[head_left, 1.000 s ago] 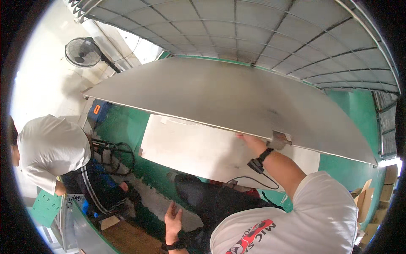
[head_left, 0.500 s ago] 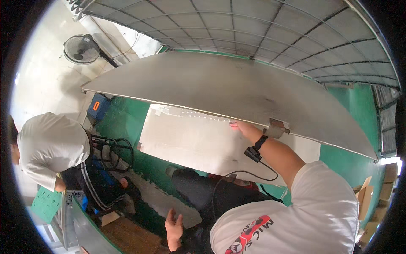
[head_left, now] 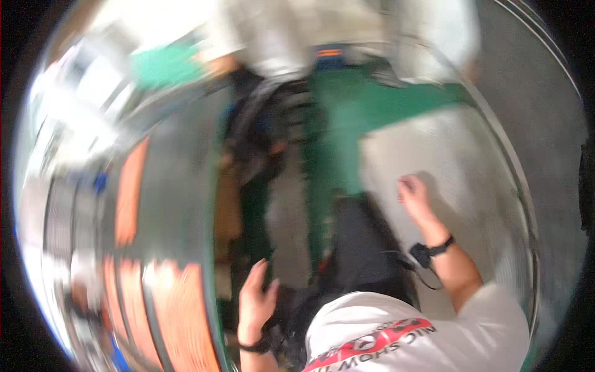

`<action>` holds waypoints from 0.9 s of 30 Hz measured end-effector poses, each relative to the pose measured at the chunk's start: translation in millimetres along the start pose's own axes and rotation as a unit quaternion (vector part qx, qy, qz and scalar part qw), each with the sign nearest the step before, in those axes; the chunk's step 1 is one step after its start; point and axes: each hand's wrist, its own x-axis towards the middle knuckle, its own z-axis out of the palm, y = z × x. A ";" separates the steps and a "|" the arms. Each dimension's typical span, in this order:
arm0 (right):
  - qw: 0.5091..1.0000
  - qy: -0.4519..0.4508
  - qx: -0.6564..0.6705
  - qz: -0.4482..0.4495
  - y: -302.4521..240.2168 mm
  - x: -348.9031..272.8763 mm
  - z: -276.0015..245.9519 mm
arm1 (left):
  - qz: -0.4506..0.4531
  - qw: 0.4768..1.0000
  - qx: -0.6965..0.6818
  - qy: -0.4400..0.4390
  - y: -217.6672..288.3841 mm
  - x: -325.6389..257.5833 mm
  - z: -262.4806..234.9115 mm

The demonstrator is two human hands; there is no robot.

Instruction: Assembling electronic components by aligning and pressing layers onto a board at an industrial workstation.

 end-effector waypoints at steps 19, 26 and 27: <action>0.590 -0.591 -0.224 -0.502 -172.9 -140.5 238.6 | -0.362 0.759 0.225 0.492 112.8 -324.9 36.6; 0.477 -0.583 -0.364 -0.548 -159.3 -178.8 241.5 | -0.415 0.752 0.255 0.443 64.3 -335.2 0.1; 0.472 -0.586 -0.359 -0.553 -154.8 -170.7 243.3 | -0.403 0.747 0.292 0.440 62.6 -340.4 -3.8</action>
